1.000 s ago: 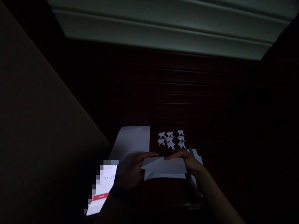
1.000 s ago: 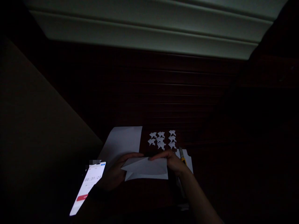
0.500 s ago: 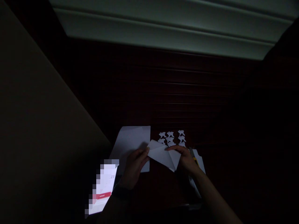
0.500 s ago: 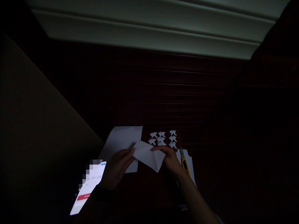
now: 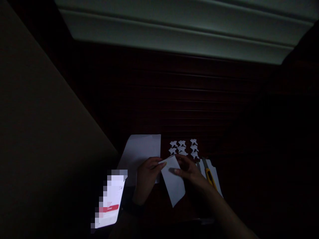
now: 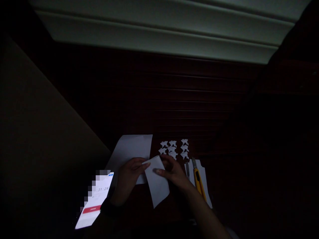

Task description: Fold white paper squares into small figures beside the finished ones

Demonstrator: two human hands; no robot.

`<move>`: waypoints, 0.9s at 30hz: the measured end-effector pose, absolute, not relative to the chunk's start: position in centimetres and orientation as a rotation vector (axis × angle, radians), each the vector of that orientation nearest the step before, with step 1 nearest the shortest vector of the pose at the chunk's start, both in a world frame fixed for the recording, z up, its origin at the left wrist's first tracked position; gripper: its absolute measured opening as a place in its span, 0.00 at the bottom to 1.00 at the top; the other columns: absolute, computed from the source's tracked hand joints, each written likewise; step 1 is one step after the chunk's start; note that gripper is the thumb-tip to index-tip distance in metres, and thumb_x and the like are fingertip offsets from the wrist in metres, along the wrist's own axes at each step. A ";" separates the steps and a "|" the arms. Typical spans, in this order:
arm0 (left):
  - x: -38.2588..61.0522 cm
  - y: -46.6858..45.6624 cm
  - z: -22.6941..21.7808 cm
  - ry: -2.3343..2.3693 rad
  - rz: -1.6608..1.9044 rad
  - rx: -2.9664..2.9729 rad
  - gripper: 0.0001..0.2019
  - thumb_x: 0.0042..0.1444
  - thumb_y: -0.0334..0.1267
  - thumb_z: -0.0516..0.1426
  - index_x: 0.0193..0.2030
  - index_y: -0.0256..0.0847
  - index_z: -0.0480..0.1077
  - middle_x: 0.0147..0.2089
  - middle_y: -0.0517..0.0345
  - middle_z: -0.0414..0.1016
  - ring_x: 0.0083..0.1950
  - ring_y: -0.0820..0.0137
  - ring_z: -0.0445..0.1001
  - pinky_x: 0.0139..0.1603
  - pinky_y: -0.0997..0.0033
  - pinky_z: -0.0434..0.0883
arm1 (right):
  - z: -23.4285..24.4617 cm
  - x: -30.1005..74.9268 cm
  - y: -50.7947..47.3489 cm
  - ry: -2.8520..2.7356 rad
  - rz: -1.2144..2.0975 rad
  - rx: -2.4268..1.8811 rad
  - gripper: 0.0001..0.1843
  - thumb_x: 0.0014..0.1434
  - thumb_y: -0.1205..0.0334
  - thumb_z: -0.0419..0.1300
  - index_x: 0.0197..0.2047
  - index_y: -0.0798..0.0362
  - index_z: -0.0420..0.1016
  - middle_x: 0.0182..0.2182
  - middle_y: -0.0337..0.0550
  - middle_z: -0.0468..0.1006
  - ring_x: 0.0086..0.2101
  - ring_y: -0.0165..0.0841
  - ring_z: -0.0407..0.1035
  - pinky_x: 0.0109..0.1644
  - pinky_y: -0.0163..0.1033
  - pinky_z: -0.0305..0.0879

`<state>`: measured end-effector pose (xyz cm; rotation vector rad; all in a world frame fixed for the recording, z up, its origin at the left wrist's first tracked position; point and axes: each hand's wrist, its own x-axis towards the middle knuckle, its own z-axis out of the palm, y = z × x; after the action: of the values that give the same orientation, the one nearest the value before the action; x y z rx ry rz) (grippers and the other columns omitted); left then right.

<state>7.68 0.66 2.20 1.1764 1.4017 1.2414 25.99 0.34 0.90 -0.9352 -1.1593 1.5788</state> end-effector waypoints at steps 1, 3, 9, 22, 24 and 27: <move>8.1 0.5 2.1 1.373 1.235 1.183 0.11 0.40 0.40 0.63 0.32 0.42 0.73 0.27 0.57 0.76 0.30 0.64 0.74 0.28 0.72 0.66 | 0.6 25.3 0.2 -1.164 1.546 -0.962 0.30 0.42 0.57 0.67 0.50 0.50 0.66 0.41 0.46 0.74 0.41 0.39 0.69 0.44 0.45 0.64; 8.7 0.3 1.7 1.338 1.231 1.193 0.11 0.40 0.40 0.63 0.32 0.41 0.73 0.26 0.57 0.76 0.29 0.64 0.74 0.27 0.72 0.66 | 0.2 24.5 0.0 -1.178 1.473 -1.029 0.28 0.40 0.57 0.68 0.45 0.52 0.69 0.38 0.45 0.76 0.38 0.39 0.70 0.42 0.42 0.65; 9.0 0.3 1.1 1.340 1.206 1.232 0.11 0.40 0.40 0.63 0.32 0.41 0.73 0.27 0.57 0.76 0.30 0.64 0.74 0.29 0.71 0.67 | -0.3 24.5 0.1 -1.171 1.439 -1.131 0.21 0.38 0.56 0.69 0.37 0.54 0.73 0.32 0.43 0.77 0.32 0.36 0.70 0.35 0.39 0.66; 9.0 0.2 0.7 1.316 1.203 1.234 0.11 0.42 0.40 0.62 0.34 0.42 0.73 0.32 0.54 0.77 0.36 0.61 0.75 0.36 0.68 0.69 | 1.1 24.4 -0.4 -1.369 1.059 -1.069 0.26 0.50 0.60 0.62 0.53 0.47 0.64 0.50 0.43 0.69 0.50 0.38 0.61 0.55 0.42 0.55; 9.0 0.2 0.6 1.332 1.201 1.261 0.10 0.42 0.41 0.62 0.33 0.42 0.74 0.32 0.54 0.77 0.36 0.61 0.75 0.36 0.68 0.69 | 1.4 24.4 -0.5 -1.418 1.022 -1.086 0.18 0.54 0.59 0.58 0.49 0.48 0.68 0.47 0.44 0.71 0.49 0.38 0.63 0.54 0.43 0.55; 9.0 0.2 0.6 1.350 1.198 1.293 0.11 0.42 0.41 0.62 0.33 0.41 0.74 0.33 0.54 0.77 0.37 0.62 0.75 0.37 0.68 0.70 | 1.1 24.5 -0.3 -1.468 1.006 -1.113 0.11 0.56 0.59 0.55 0.42 0.49 0.73 0.41 0.44 0.74 0.44 0.38 0.66 0.50 0.41 0.59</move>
<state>9.02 0.25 0.60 1.2933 1.3495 1.1983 24.52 -0.33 1.12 -1.1133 -1.4676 1.0056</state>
